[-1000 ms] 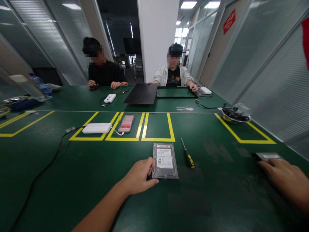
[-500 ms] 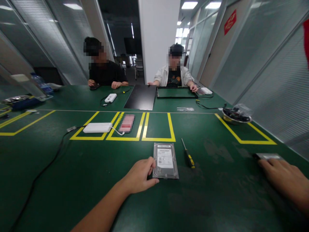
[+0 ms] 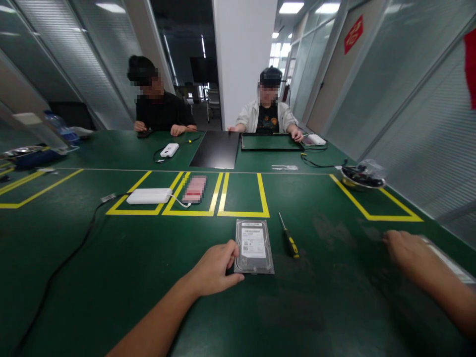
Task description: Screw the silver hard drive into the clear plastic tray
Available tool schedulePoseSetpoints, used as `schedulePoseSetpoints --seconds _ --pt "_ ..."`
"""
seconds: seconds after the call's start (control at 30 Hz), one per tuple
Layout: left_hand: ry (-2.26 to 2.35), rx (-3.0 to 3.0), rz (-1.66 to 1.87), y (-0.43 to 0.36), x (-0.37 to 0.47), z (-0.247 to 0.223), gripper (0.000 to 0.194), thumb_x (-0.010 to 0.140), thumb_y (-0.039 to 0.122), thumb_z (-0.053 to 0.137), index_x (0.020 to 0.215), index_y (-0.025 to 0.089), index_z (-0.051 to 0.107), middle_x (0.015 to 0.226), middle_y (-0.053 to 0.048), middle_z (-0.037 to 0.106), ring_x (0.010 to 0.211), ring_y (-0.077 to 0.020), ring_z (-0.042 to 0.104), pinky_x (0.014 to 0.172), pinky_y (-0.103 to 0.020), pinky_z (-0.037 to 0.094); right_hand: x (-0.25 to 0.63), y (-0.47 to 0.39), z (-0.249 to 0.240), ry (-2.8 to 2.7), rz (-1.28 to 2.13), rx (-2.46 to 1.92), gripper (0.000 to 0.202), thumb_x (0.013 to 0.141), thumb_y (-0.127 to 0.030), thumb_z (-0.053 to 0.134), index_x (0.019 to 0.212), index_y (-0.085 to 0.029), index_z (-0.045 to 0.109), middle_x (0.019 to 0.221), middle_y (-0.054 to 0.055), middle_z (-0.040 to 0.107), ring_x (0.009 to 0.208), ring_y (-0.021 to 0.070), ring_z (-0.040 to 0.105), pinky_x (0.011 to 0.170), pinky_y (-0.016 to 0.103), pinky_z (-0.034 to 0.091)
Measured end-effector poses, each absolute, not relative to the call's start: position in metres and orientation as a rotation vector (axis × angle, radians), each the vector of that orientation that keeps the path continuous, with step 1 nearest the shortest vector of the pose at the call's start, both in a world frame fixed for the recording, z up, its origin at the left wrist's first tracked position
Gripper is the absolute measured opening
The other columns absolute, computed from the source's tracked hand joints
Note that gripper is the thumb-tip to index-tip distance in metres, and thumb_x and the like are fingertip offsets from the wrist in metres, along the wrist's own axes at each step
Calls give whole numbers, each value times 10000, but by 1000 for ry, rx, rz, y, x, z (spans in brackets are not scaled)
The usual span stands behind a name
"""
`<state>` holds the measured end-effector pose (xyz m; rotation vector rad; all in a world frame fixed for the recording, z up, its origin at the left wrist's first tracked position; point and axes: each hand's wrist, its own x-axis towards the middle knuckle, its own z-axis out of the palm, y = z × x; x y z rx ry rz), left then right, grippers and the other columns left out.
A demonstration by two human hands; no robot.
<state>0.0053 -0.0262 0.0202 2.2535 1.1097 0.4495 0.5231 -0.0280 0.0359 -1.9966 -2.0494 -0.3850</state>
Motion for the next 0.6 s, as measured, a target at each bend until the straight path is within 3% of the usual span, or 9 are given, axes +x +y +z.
schedulePoseSetpoints --seconds 0.2,0.43,0.6 --pt "1113 2256 442 -26 6 20 359 724 265 736 884 213 419 743 60 504 698 -156 486 630 -257 287 439 -11 41 -2286 -214 -1706 214 925 -312 349 839 -194 506 767 101 535 724 232 484 727 385 379" --pt "1114 2264 444 -27 6 21 351 728 258 733 875 211 418 746 58 505 701 -154 490 635 -257 296 306 -40 49 -2469 41 -1496 243 1001 -233 313 898 -184 528 856 68 540 761 198 469 713 329 355" --pt "1103 2265 476 -27 3 20 382 728 317 762 883 210 429 745 56 516 670 -144 485 613 -252 312 261 -61 57 -2430 607 -1350 249 1035 -255 250 946 -183 471 915 72 528 815 196 489 747 334 385"
